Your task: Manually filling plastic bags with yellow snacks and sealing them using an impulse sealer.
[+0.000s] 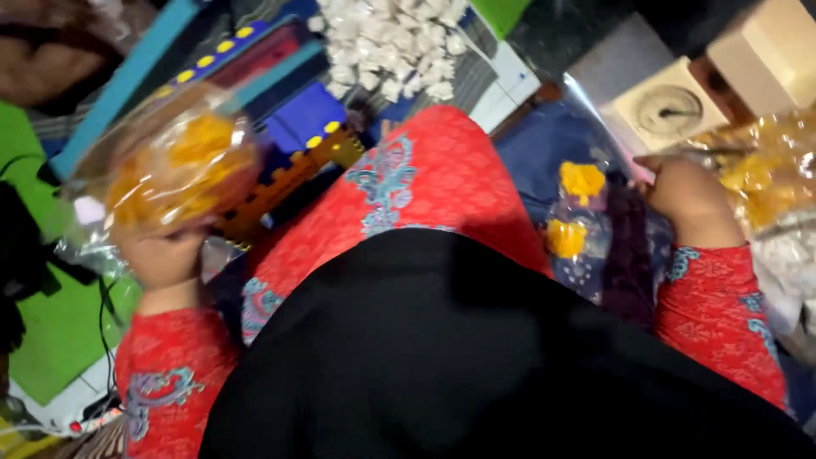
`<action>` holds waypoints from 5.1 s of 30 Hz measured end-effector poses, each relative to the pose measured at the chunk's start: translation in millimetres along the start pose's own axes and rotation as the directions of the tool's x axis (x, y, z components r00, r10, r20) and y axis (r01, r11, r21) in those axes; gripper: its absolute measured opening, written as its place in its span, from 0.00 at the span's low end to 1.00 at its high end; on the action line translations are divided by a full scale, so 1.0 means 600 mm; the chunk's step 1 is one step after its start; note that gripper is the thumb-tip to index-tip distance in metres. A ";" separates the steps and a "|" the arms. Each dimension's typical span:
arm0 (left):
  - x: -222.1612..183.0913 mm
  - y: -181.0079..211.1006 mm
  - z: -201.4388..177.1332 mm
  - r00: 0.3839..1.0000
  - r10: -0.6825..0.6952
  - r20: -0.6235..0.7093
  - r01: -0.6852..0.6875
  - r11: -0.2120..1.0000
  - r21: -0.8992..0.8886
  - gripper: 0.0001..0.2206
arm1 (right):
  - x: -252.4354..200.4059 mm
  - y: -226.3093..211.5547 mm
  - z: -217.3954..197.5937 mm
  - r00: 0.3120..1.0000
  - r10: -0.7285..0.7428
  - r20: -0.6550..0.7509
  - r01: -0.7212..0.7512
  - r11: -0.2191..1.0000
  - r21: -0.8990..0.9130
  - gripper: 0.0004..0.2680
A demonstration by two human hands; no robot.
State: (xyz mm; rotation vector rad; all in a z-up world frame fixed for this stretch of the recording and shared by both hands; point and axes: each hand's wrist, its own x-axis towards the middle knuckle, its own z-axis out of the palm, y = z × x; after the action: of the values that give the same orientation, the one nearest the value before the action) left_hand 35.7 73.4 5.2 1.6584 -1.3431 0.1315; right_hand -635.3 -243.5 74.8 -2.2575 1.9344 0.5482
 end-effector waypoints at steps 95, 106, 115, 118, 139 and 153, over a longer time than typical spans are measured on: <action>0.084 0.028 0.096 0.954 -0.215 -0.208 0.104 0.890 -0.444 0.46 | -0.177 -0.928 -0.309 0.276 -0.961 -0.012 0.901 0.263 -0.345 0.13; 0.099 0.001 0.109 0.956 -0.186 -0.228 0.094 0.927 -0.362 0.47 | -0.237 -0.941 -0.344 0.409 -0.910 0.061 0.828 0.342 -0.444 0.22; 0.109 0.005 0.108 0.924 -0.235 -0.301 0.106 0.915 -0.389 0.44 | -0.234 -0.893 -0.366 0.274 -0.962 0.010 0.950 0.269 -0.161 0.19; 0.112 0.006 0.104 0.894 -0.277 -0.352 0.064 0.856 -0.513 0.40 | -0.198 -0.868 -0.349 -0.062 -0.976 -0.211 0.969 -0.008 -0.245 0.31; 0.106 -0.001 0.003 0.796 -0.605 -0.026 0.446 0.615 -0.650 0.27 | 0.057 -0.762 -0.283 0.435 -0.698 -0.568 0.900 0.351 0.258 0.08; -0.004 -0.040 0.207 0.746 -0.648 0.155 0.666 0.728 -0.162 0.27 | 0.166 -0.743 0.008 0.776 -0.596 -0.205 0.451 0.298 0.841 0.12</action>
State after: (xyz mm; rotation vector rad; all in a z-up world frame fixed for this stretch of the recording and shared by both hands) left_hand -2.7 -14.9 -76.5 1.8729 -0.7159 -0.4982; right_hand -190.3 -256.0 -27.6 -1.8300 0.8492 -0.3236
